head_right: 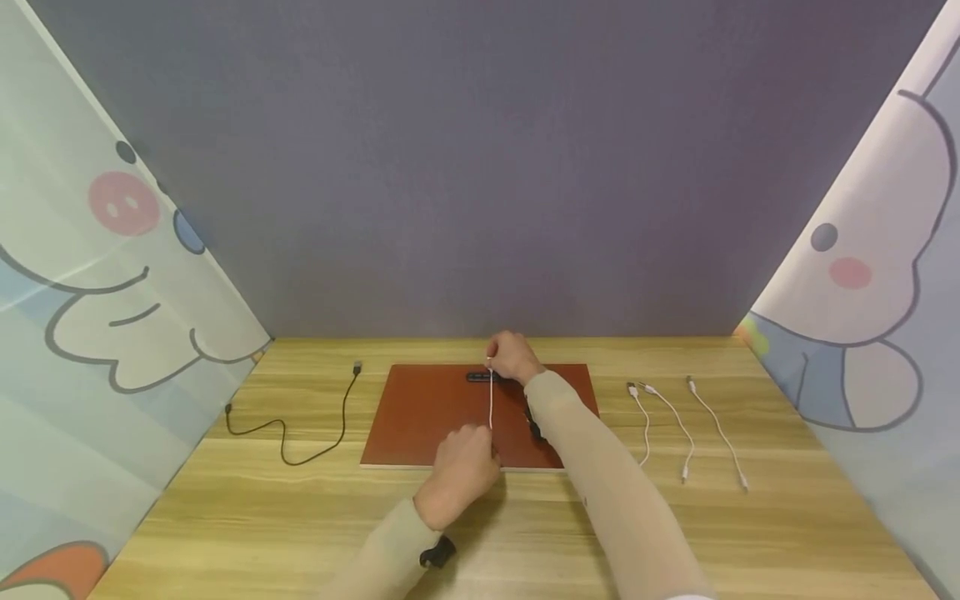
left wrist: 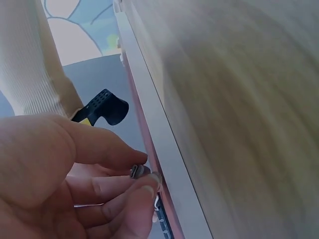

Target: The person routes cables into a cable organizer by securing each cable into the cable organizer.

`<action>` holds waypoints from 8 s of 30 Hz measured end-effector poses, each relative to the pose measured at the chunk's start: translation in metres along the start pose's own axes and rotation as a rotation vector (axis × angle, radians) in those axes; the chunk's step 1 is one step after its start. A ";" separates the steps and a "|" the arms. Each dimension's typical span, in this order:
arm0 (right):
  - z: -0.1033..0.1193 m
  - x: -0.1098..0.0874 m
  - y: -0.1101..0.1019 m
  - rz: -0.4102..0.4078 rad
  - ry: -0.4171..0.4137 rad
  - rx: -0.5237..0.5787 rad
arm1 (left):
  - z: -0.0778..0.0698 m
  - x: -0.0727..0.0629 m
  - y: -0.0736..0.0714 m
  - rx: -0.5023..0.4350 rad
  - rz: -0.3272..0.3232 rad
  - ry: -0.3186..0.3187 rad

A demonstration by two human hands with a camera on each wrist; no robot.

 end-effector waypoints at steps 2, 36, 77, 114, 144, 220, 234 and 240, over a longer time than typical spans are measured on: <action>0.000 -0.002 0.000 0.007 -0.010 -0.022 | 0.000 0.000 0.000 0.008 0.000 -0.002; -0.014 -0.105 -0.072 -0.113 -0.224 -0.184 | 0.009 0.006 0.003 -0.036 0.050 0.034; -0.123 -0.132 -0.083 0.086 0.396 -0.206 | 0.013 0.007 0.001 -0.051 0.114 0.031; -0.122 -0.137 -0.076 0.107 0.256 0.119 | 0.016 0.003 -0.001 -0.136 0.050 0.020; -0.062 -0.140 -0.078 0.005 -0.010 0.443 | 0.003 0.007 -0.005 -0.145 -0.032 0.096; 0.017 -0.044 -0.055 -0.168 -0.069 0.449 | -0.002 0.009 -0.001 -0.429 -0.083 0.004; 0.000 -0.021 -0.035 -0.140 0.002 0.540 | -0.009 0.008 0.002 -0.184 -0.231 0.071; -0.005 -0.013 -0.027 -0.146 0.016 0.515 | -0.010 0.009 0.001 -0.132 -0.236 0.110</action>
Point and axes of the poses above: each hand's wrist, its own x-axis towards the middle knuckle, its own y-axis out of the palm, z = x × y, the point moved 3 cm from there along x, towards the middle knuckle, and after that the axes turned 11 degrees about z, right-handed, at the moved point
